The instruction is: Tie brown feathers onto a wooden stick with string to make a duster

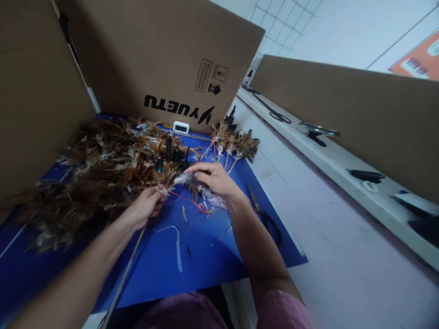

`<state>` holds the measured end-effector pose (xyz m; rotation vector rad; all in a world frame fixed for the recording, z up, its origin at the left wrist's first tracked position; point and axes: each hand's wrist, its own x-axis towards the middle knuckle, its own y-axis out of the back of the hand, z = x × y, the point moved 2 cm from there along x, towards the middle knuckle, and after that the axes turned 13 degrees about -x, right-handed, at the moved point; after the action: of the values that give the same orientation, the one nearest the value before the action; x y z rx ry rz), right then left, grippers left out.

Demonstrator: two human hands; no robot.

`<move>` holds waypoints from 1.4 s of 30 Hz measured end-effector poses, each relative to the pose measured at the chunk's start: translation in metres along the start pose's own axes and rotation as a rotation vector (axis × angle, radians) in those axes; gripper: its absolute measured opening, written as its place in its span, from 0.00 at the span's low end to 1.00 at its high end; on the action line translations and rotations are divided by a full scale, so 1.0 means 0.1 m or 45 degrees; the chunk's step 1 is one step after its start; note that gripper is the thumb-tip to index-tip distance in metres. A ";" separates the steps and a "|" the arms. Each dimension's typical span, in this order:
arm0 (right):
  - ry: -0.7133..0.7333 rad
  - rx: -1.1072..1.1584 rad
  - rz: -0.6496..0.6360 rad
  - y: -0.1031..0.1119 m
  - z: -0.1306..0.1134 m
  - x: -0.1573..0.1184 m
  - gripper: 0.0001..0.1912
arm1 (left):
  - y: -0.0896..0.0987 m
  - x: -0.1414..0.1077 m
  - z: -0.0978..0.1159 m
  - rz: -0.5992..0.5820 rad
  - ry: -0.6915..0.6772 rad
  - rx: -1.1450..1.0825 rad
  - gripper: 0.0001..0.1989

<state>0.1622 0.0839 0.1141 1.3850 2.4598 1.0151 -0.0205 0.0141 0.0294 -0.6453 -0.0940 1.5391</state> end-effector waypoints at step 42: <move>-0.046 -0.379 0.047 -0.56 0.12 0.01 0.09 | -0.09 -0.06 -0.11 -0.060 0.055 0.154 0.20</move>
<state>0.1273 0.0706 0.0703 1.3414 2.1549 1.2891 -0.0081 0.0058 0.0262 -0.5761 0.0170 1.4727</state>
